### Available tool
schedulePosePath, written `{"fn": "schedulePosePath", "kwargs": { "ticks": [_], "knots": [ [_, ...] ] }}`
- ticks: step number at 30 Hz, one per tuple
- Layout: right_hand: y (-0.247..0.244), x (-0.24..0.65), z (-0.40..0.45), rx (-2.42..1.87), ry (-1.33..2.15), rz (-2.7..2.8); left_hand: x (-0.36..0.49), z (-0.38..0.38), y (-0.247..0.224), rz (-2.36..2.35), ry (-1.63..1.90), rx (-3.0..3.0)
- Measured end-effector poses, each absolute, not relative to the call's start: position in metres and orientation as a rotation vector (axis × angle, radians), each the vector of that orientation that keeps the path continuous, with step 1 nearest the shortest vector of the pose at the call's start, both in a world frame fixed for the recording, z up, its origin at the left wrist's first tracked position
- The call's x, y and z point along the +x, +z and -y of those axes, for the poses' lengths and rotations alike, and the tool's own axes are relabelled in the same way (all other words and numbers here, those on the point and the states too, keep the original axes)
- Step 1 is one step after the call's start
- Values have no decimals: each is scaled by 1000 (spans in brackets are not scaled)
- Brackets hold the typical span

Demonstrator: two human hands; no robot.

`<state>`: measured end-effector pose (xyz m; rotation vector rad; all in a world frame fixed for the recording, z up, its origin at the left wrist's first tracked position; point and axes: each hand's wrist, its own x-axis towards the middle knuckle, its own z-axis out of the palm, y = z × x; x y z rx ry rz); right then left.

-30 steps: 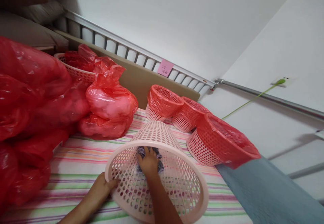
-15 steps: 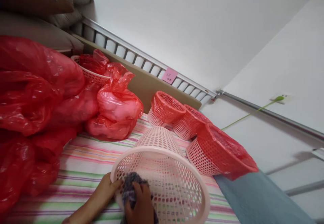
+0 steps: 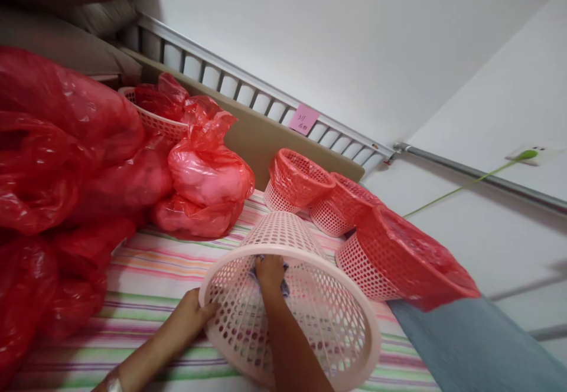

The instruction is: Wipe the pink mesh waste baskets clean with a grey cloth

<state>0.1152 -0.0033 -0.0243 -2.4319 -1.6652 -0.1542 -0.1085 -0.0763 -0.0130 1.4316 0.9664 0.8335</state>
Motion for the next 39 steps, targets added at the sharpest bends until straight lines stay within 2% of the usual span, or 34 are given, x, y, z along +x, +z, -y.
{"fn": "schedulePosePath", "kwargs": {
  "ticks": [8,18,21,25,30,39],
  "knots": [
    [-15,103,21,-2417,-79,1620,-89,98,-32,-829,844,1195],
    [-49,54,171,-2011,77,1961,-100,95,-17,-854,905,1227],
    [-35,62,150,-2101,46,1903,-103,92,-14,-868,907,1300],
    [-15,81,76,-2301,-107,1753,-112,84,-6,-880,917,1403],
    [-22,104,8,-2420,-140,1628,-121,76,-2,-884,926,1435],
    [-17,108,9,-2370,-6,1663,-84,94,-55,-784,890,1098]
  ]
}}
